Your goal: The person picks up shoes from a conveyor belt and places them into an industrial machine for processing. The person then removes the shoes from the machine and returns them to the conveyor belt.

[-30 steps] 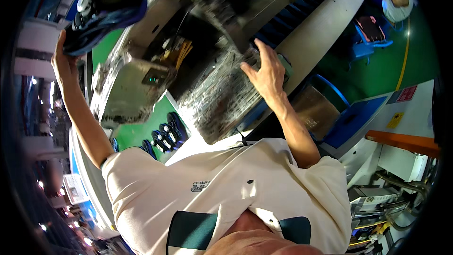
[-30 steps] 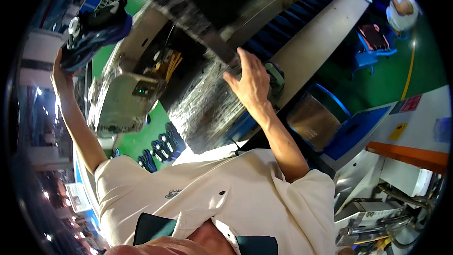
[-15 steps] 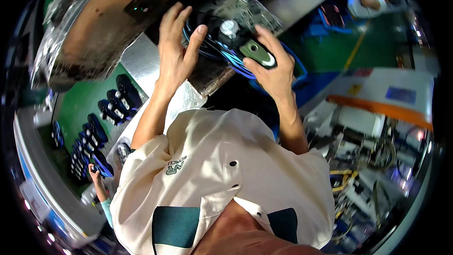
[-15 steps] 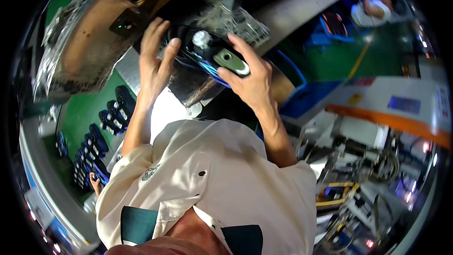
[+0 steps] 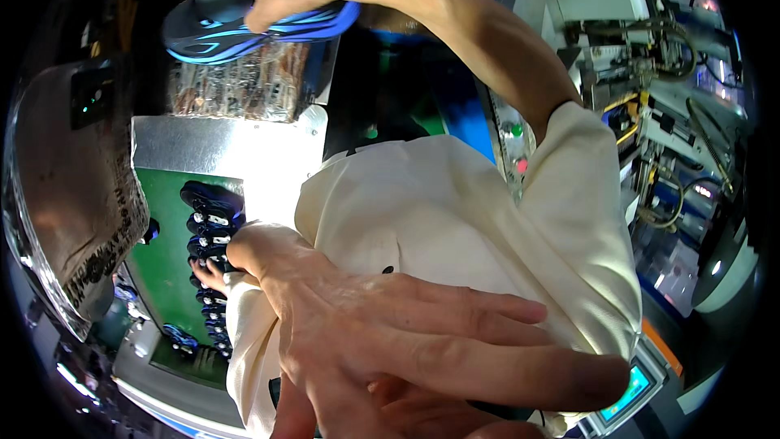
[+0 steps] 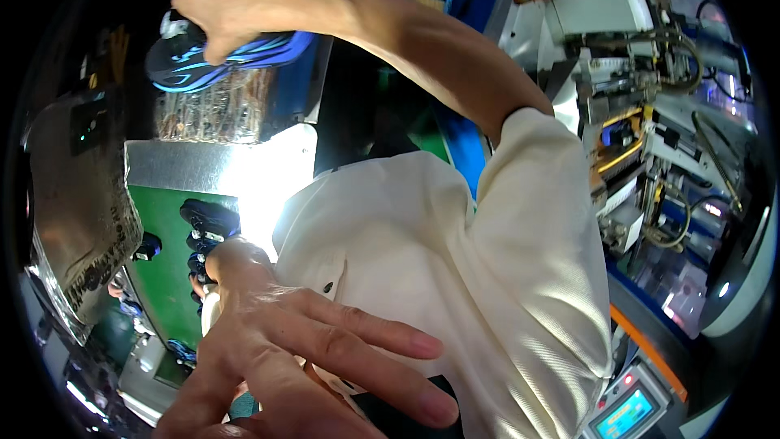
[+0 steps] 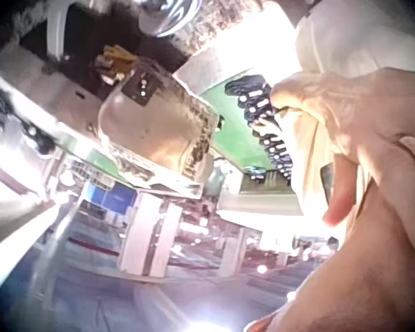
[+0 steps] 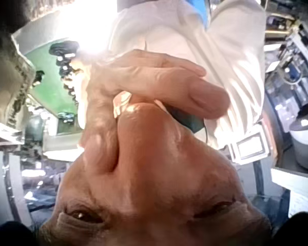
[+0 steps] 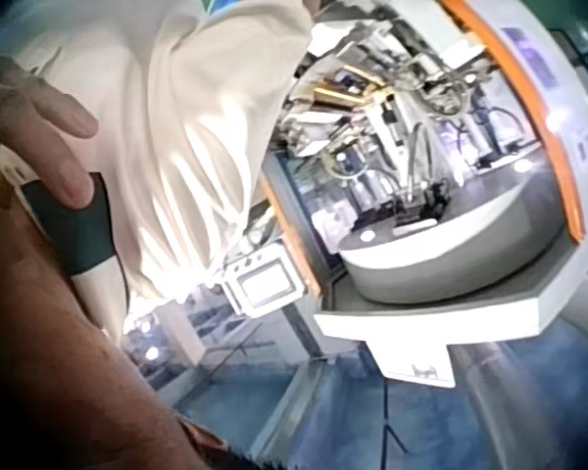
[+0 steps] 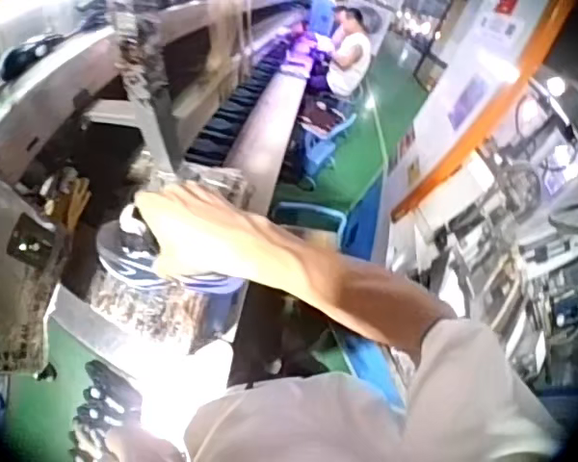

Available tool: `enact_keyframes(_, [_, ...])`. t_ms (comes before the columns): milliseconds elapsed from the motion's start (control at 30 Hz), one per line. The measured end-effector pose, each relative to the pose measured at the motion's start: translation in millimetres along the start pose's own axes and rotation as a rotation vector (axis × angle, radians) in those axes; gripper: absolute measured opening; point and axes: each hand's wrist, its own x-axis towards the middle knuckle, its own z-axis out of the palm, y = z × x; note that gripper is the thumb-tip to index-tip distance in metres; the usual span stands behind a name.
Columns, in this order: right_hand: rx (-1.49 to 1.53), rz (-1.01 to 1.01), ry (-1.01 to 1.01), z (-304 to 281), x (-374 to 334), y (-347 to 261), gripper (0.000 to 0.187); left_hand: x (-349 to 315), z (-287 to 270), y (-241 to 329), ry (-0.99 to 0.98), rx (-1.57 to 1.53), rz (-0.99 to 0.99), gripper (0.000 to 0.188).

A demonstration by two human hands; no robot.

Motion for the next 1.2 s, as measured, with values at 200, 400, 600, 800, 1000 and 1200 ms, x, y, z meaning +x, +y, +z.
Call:
enact_keyframes(200, [-0.080,-0.010,0.053,30.6,3.0,-2.8,0.032,-25.3,-17.3,-45.7,-0.239,-0.214,0.121,0.080])
enact_keyframes(400, [0.234,0.259,0.389,10.5,-64.7,4.7,0.042,37.3,66.0,-41.5,0.407,-0.401,-0.370,0.057])
enact_keyframes(600, [0.715,0.573,0.916,-10.9,-231.2,8.6,0.067,33.1,108.7,-100.8,-0.095,-0.482,-0.373,0.073])
enact_keyframes(800, [1.070,0.920,1.696,-53.3,-456.3,-30.5,0.057,47.9,158.2,-195.8,-0.606,-0.642,-0.548,0.075])
enact_keyframes(1000, [0.688,0.846,2.137,-58.8,-620.2,-61.4,0.053,89.6,197.5,-285.5,-1.142,-0.744,-0.730,0.078])
enact_keyframes(1200, [0.096,1.043,2.300,-63.8,-721.1,-88.6,0.057,124.4,195.1,-502.3,-0.766,0.355,-0.894,0.056])
